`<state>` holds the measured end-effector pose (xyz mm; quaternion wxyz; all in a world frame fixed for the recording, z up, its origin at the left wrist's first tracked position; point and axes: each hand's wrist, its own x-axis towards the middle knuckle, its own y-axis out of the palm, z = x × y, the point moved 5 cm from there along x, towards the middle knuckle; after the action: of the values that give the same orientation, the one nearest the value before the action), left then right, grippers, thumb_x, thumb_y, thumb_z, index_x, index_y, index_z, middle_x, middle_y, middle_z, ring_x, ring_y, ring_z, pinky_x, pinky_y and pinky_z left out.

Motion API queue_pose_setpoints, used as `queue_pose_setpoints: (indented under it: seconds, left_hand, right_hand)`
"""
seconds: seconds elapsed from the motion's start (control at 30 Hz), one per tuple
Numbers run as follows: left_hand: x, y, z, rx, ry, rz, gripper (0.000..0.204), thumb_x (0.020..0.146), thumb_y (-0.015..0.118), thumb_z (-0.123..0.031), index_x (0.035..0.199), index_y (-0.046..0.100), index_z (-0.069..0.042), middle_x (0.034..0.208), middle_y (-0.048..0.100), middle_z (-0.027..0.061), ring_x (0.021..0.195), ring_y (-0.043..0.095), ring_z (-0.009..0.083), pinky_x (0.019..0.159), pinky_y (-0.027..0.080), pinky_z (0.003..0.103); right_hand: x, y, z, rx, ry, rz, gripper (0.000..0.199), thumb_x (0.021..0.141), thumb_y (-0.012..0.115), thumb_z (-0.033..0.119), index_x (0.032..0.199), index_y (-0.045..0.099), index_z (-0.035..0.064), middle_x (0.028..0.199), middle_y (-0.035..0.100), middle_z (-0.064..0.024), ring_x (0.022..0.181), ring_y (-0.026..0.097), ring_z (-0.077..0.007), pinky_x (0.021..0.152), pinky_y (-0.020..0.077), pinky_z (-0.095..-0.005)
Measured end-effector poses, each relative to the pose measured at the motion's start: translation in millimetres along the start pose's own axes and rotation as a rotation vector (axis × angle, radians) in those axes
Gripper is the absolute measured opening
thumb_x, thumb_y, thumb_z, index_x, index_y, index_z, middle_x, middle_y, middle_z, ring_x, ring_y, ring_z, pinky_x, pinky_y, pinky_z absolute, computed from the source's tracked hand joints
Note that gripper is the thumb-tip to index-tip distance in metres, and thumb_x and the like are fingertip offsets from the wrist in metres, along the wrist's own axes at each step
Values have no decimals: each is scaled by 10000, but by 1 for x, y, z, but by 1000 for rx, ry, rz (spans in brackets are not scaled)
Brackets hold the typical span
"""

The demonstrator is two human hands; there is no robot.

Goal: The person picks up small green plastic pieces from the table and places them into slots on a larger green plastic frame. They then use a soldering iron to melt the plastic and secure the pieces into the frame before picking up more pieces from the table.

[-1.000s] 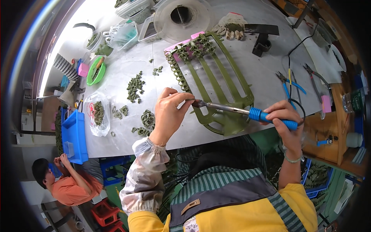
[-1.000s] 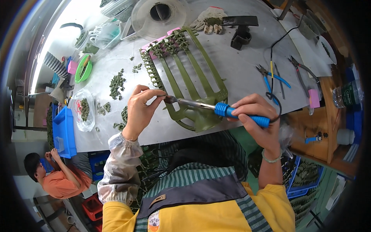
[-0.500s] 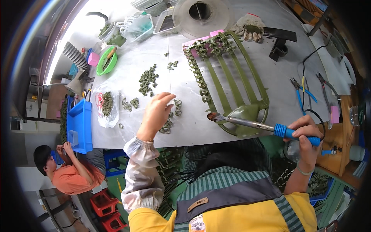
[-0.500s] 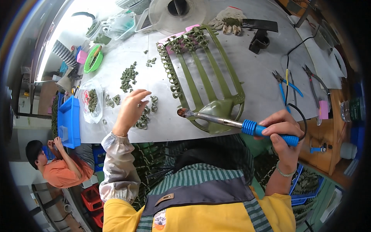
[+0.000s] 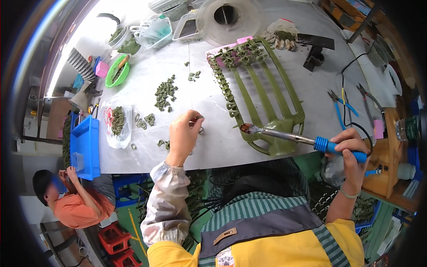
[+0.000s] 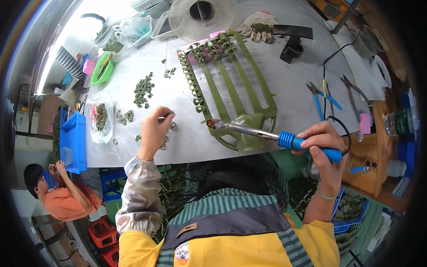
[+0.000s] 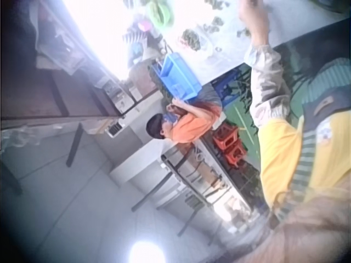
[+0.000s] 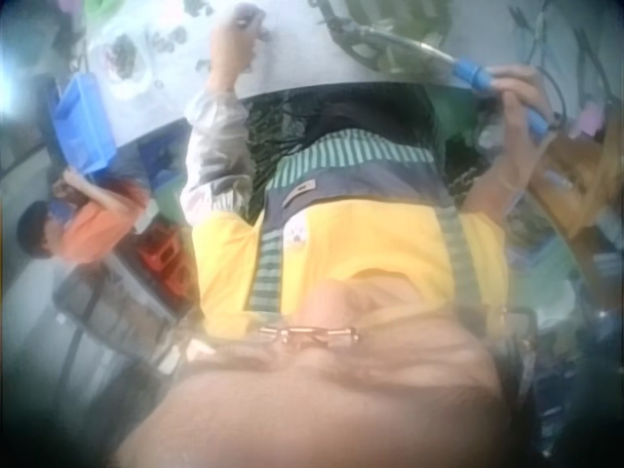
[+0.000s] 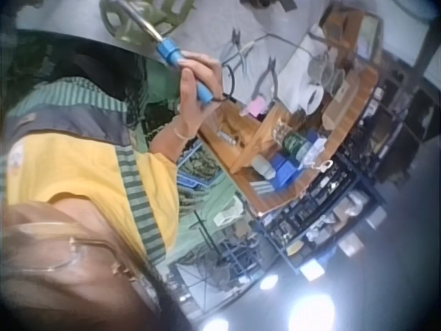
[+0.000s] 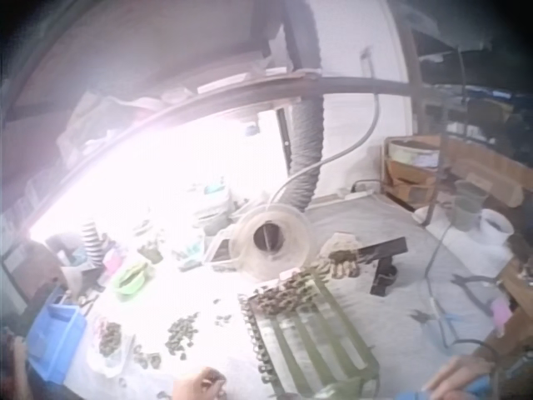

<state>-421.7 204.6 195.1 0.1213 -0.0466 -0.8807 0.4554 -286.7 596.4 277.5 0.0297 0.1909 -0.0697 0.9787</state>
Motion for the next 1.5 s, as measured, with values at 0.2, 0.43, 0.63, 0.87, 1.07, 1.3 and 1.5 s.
queue_pose_setpoints:
  seconds: [0.2, 0.43, 0.63, 0.87, 1.07, 1.3, 1.5]
  left_hand:
    - [-17, 10, -62, -612, -63, 118, 164, 882, 686, 38, 1027, 723, -28, 944, 724, 45, 821, 666, 82, 737, 539, 222]
    - [-3, 11, -98, -139, 297, -51, 183, 798, 759, -13, 967, 754, -84, 859, 725, 21, 828, 614, 172, 758, 515, 295]
    - [1, 22, -97, -102, 317, -66, 201, 758, 783, -30, 945, 762, -101, 851, 730, 13, 851, 591, 208, 767, 507, 323]
    - [-1, 20, -95, -99, 331, -63, 229, 733, 803, -43, 950, 762, -101, 845, 724, 14, 857, 592, 204, 759, 510, 325]
    - [-1, -6, -34, -533, -157, 13, 172, 923, 684, -59, 1094, 700, -66, 1000, 720, -19, 892, 601, 38, 739, 500, 225]
    - [-32, -23, 20, 159, 74, 184, 340, 796, 748, -89, 1131, 689, -97, 1127, 614, 102, 1070, 556, 310, 939, 469, 397]
    - [-30, -20, 20, 381, 159, -80, 283, 809, 738, -87, 1087, 689, -92, 1034, 632, 87, 988, 553, 302, 852, 472, 394]
  right_hand:
    - [6, -1, -4, 3, 4, 17, 116, 876, 659, 83, 909, 689, -24, 955, 618, -168, 863, 642, -245, 681, 633, -374]
    - [11, 2, -18, 92, 8, 80, 114, 874, 644, 36, 936, 691, -47, 981, 620, -184, 900, 656, -256, 724, 636, -387]
    - [17, 8, -28, 68, -42, 118, 105, 873, 644, 24, 944, 702, -27, 984, 637, -163, 918, 659, -241, 733, 621, -369]
    - [14, -4, -9, 63, -7, 85, 119, 879, 651, 75, 901, 696, -33, 960, 639, -168, 808, 663, -225, 697, 609, -345]
    - [5, -20, -7, 12, -42, 38, 219, 898, 653, 219, 863, 677, 4, 918, 619, -153, 753, 626, -201, 600, 612, -337]
    - [-1, -27, 2, 15, -34, 3, 270, 909, 640, 271, 850, 644, 7, 898, 602, -151, 764, 619, -200, 567, 597, -327]
    - [-5, -41, -1, 11, -52, -91, 265, 922, 621, 270, 854, 621, 14, 924, 589, -151, 798, 605, -192, 550, 588, -306]
